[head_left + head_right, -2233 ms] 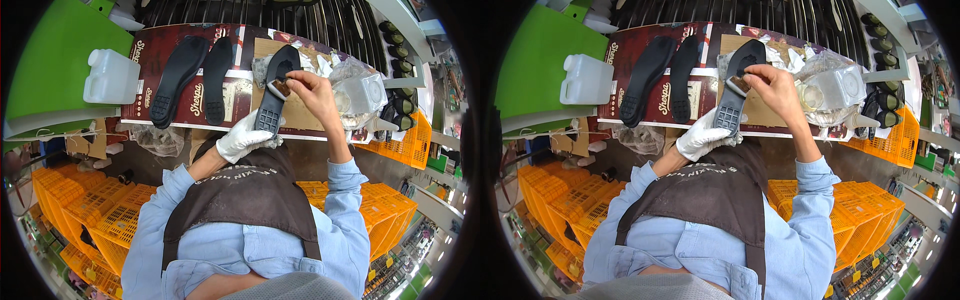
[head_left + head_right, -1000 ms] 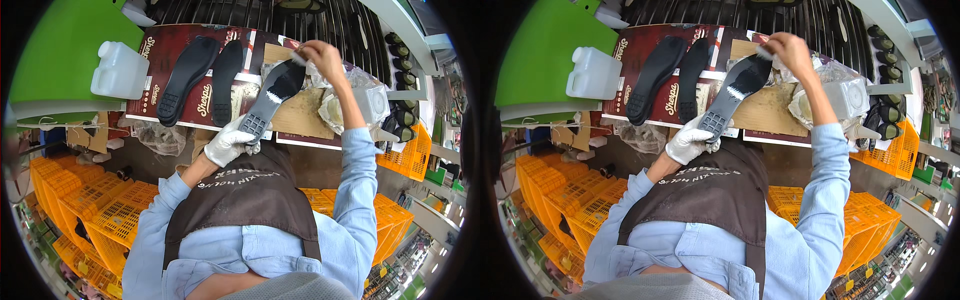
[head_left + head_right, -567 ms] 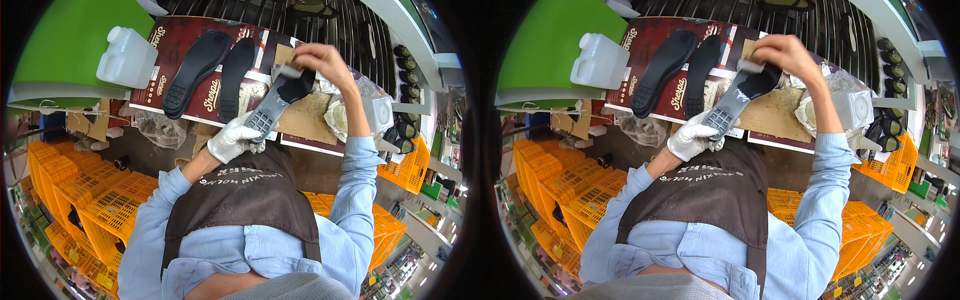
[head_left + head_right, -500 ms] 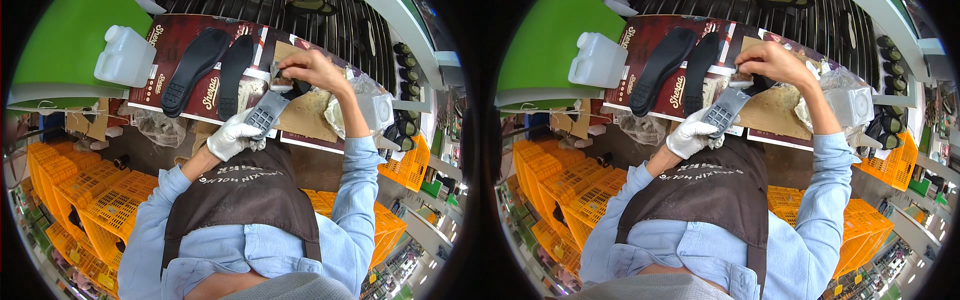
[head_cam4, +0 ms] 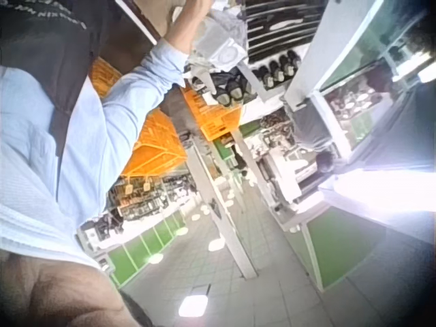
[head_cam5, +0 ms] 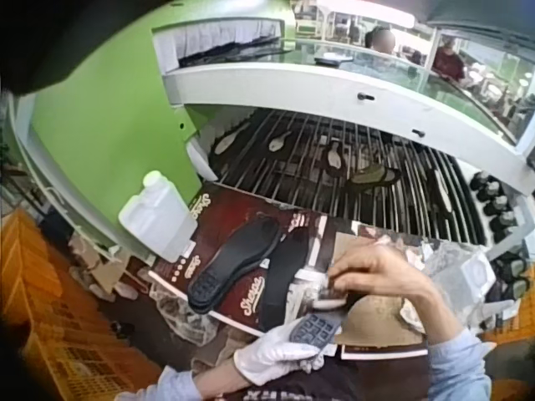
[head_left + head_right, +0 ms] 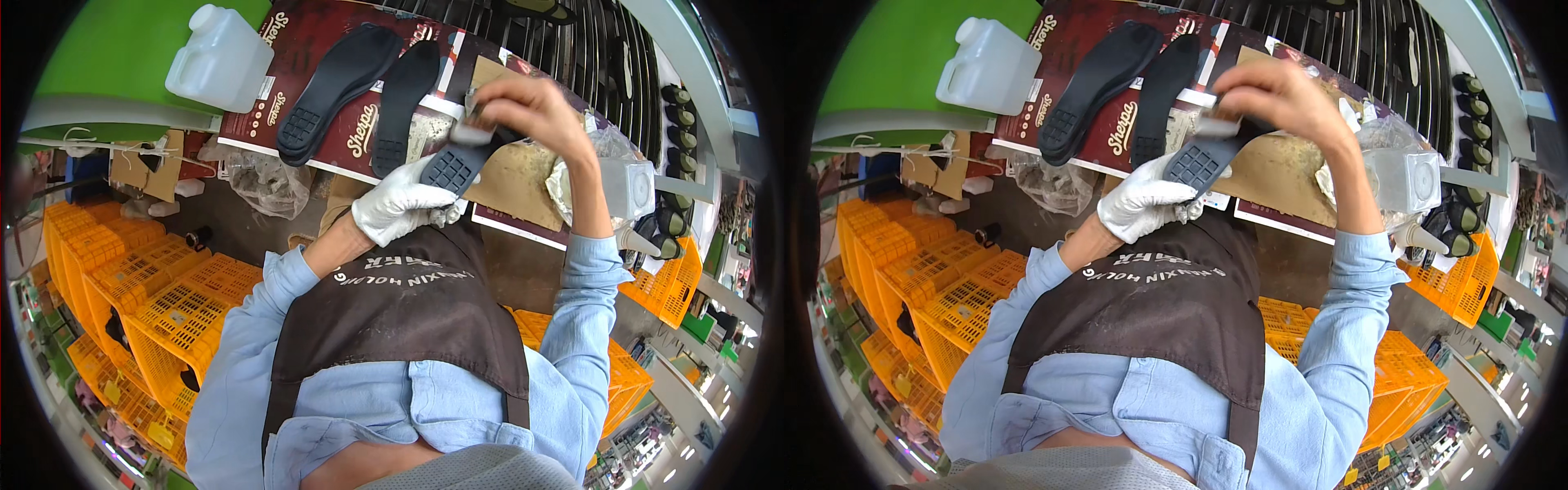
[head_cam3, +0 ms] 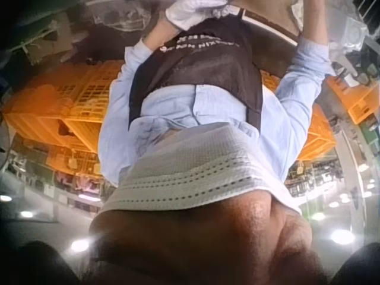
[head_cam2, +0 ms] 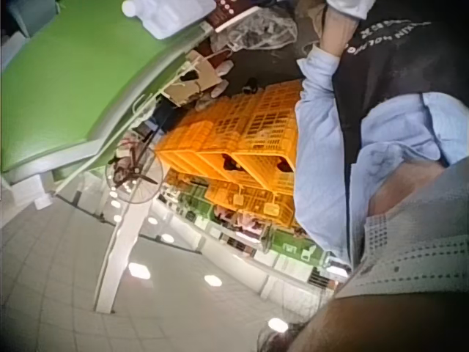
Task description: Apply adhesive to individual shoe soles using a brush at a workstation.
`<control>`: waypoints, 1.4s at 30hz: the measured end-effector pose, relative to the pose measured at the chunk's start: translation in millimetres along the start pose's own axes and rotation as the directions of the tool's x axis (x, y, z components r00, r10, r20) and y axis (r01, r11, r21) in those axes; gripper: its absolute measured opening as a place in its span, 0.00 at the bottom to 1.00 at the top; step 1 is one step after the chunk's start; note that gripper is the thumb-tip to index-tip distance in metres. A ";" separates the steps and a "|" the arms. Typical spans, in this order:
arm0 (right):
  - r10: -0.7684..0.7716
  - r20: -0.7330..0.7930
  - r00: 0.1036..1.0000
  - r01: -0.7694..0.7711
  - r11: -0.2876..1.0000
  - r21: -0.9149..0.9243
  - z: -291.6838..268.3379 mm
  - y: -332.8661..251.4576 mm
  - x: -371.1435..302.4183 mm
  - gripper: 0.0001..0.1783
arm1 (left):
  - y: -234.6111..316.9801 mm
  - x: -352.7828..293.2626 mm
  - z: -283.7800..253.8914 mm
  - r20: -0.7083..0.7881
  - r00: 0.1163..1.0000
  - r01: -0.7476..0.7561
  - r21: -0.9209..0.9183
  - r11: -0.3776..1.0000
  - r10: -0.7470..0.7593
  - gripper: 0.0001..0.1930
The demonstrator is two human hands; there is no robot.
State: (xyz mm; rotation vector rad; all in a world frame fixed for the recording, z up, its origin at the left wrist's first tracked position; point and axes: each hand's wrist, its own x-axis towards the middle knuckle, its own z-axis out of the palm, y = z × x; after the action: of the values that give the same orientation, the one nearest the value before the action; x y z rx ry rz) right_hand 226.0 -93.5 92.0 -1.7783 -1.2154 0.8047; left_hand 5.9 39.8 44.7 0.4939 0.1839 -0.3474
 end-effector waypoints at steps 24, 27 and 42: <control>-0.266 -0.285 0.921 0.130 0.899 -0.419 25.7 -31.0 -89.1 0.14 | 1.7 10.1 -3.9 -0.017 1.000 0.013 0.088 0.996 -0.011 0.24; -0.282 -0.392 0.876 0.034 0.845 -0.533 25.5 -21.4 -68.6 0.14 | -3.8 12.8 -2.6 0.079 0.997 -0.002 -0.192 0.981 0.018 0.27; -0.347 -0.238 0.907 0.169 0.819 -0.549 58.3 -46.7 -88.3 0.16 | -13.0 27.3 -6.7 0.232 0.969 0.091 -0.664 0.743 0.089 0.31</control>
State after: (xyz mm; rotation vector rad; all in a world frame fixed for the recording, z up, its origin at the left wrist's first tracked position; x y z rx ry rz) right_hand 128.0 -151.6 111.4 -1.9968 -1.4934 -0.0068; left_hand 25.7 24.8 26.4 -0.2778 0.0520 -0.3153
